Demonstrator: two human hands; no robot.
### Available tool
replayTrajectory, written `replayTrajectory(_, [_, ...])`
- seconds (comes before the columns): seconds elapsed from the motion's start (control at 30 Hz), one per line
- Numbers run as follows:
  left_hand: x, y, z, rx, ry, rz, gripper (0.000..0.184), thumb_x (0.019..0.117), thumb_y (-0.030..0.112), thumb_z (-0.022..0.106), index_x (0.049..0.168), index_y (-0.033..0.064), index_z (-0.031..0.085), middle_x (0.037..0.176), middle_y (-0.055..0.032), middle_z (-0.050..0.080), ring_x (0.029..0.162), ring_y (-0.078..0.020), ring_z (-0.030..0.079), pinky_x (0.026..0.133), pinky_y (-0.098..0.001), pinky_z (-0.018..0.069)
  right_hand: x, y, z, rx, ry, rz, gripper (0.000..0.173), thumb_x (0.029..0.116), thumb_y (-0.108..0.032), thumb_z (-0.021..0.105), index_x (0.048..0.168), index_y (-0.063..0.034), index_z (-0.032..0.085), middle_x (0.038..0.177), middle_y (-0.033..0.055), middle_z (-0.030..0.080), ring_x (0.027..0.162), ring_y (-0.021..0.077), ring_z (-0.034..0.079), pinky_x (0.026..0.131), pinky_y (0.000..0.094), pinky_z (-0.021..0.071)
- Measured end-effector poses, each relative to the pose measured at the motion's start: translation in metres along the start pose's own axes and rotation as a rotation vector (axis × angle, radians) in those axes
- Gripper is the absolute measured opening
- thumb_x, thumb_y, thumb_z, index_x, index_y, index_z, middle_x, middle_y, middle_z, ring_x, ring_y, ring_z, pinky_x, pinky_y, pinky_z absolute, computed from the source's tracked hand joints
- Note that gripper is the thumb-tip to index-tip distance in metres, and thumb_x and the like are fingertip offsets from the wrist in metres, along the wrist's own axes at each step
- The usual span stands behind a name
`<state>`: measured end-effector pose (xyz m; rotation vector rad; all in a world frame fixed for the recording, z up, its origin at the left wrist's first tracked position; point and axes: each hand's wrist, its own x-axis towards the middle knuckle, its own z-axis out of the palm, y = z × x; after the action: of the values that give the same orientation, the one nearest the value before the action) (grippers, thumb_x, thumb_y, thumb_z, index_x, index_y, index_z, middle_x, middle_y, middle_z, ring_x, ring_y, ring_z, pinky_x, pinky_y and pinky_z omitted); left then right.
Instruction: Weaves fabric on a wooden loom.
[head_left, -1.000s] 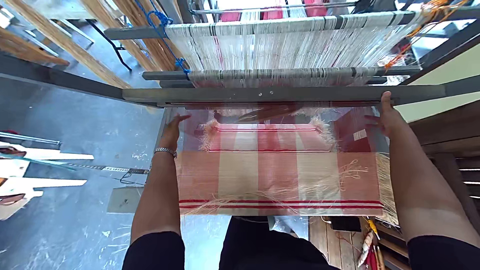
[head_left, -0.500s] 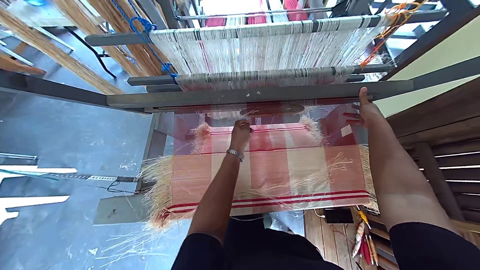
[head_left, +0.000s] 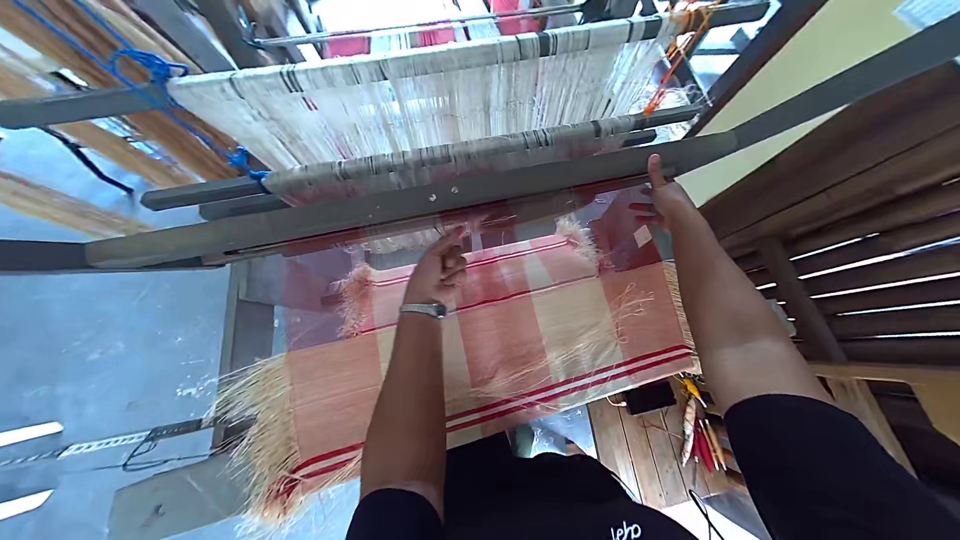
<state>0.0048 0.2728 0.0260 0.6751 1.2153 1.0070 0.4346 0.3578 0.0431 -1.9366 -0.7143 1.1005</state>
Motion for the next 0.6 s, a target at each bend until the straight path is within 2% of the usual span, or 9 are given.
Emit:
replayTrajectory(0.07, [0.001, 0.0, -0.016, -0.265, -0.115, -0.125, 0.032, 0.1072, 0.035, 0.045, 0.127, 0.0173, 0.063, 0.056, 0.0111, 0.036, 0.037, 0.001, 0.028, 0.034, -0.0137, 0.0256, 0.003, 0.002, -0.003, 0.023, -0.005, 0.004, 0.099, 0.0861, -0.086, 0.049, 0.159, -0.0208, 0.032, 0.15, 0.0178, 0.052, 0.122, 0.0364, 0.064, 0.092, 0.0542, 0.0574])
replayTrajectory(0.17, [-0.018, -0.011, -0.017, -0.064, -0.055, -0.141, 0.031, 0.1084, 0.045, 0.044, 0.127, 0.0235, 0.055, 0.066, 0.0053, 0.051, 0.042, -0.0008, 0.032, 0.038, -0.0152, 0.0277, 0.01, 0.004, -0.009, 0.091, -0.043, 0.018, 0.105, 0.0819, -0.085, 0.058, 0.16, -0.0206, 0.03, 0.149, 0.0173, 0.053, 0.122, 0.0355, 0.064, 0.093, 0.0531, 0.0587])
replayTrajectory(0.27, [-0.054, -0.023, -0.025, 0.254, 0.003, -0.057, 0.049, 0.1111, 0.034, 0.043, 0.158, 0.0206, 0.036, 0.081, -0.0039, 0.067, 0.047, -0.0059, 0.041, 0.043, -0.0209, 0.0324, 0.018, 0.013, -0.009, 0.207, -0.074, -0.022, 0.099, 0.0834, -0.078, 0.064, 0.157, -0.0176, 0.035, 0.145, 0.0137, 0.057, 0.12, 0.0311, 0.066, 0.093, 0.048, 0.0598])
replayTrajectory(0.33, [-0.075, -0.033, -0.05, 0.417, 0.064, 0.097, 0.045, 0.1093, 0.027, 0.045, 0.153, 0.0134, 0.046, 0.086, -0.0063, 0.071, 0.05, -0.0084, 0.047, 0.044, -0.0243, 0.0366, 0.029, 0.022, -0.009, 0.304, -0.09, -0.072, 0.093, 0.0875, -0.074, 0.063, 0.154, -0.0126, 0.039, 0.14, 0.0132, 0.06, 0.118, 0.0278, 0.067, 0.093, 0.0441, 0.0599])
replayTrajectory(0.4, [-0.091, -0.038, -0.084, 0.525, 0.191, 0.275, 0.041, 0.1074, 0.026, 0.045, 0.143, 0.008, 0.055, 0.089, -0.0066, 0.07, 0.058, -0.0109, 0.056, 0.048, -0.0277, 0.0443, 0.04, 0.029, -0.009, 0.428, -0.06, -0.151, 0.092, 0.0923, -0.069, 0.061, 0.154, -0.0079, 0.03, 0.136, 0.016, 0.059, 0.109, 0.027, 0.069, 0.087, 0.0418, 0.0617])
replayTrajectory(0.47, [-0.101, -0.035, -0.12, 0.691, 0.371, 0.425, 0.041, 0.1058, 0.026, 0.046, 0.139, 0.0033, 0.056, 0.102, -0.0119, 0.069, 0.076, -0.0167, 0.064, 0.063, -0.0348, 0.0538, 0.042, 0.03, -0.005, 0.515, -0.061, -0.214, 0.088, 0.0971, -0.069, 0.052, 0.155, -0.0092, 0.025, 0.138, 0.0152, 0.057, 0.108, 0.0259, 0.069, 0.086, 0.0404, 0.0623])
replayTrajectory(0.5, [-0.106, -0.03, -0.137, 0.803, 0.466, 0.472, 0.043, 0.1053, 0.026, 0.048, 0.14, 0.0012, 0.054, 0.117, -0.0185, 0.067, 0.095, -0.0249, 0.066, 0.079, -0.0427, 0.0564, 0.043, 0.031, -0.006, 0.53, -0.066, -0.222, 0.087, 0.0975, -0.073, 0.045, 0.156, -0.0114, 0.026, 0.139, 0.0139, 0.057, 0.111, 0.0254, 0.068, 0.088, 0.0407, 0.0617])
replayTrajectory(0.53, [-0.111, -0.026, -0.153, 0.924, 0.571, 0.505, 0.046, 0.1044, 0.026, 0.051, 0.142, -0.0008, 0.053, 0.131, -0.0259, 0.061, 0.113, -0.0359, 0.063, 0.092, -0.0519, 0.0536, 0.043, 0.034, -0.009, 0.533, -0.063, -0.227, 0.086, 0.0972, -0.076, 0.039, 0.155, -0.0129, 0.031, 0.139, 0.0121, 0.058, 0.112, 0.0244, 0.068, 0.089, 0.0408, 0.0611])
replayTrajectory(0.6, [-0.12, -0.022, -0.185, 1.131, 0.772, 0.501, 0.054, 0.1012, 0.023, 0.054, 0.148, -0.0021, 0.047, 0.149, -0.036, 0.043, 0.137, -0.0551, 0.042, 0.11, -0.0692, 0.035, 0.042, 0.042, -0.012, 0.48, -0.031, -0.254, 0.084, 0.098, -0.078, 0.029, 0.151, -0.0145, 0.041, 0.133, 0.0079, 0.063, 0.108, 0.0211, 0.068, 0.089, 0.0403, 0.0601])
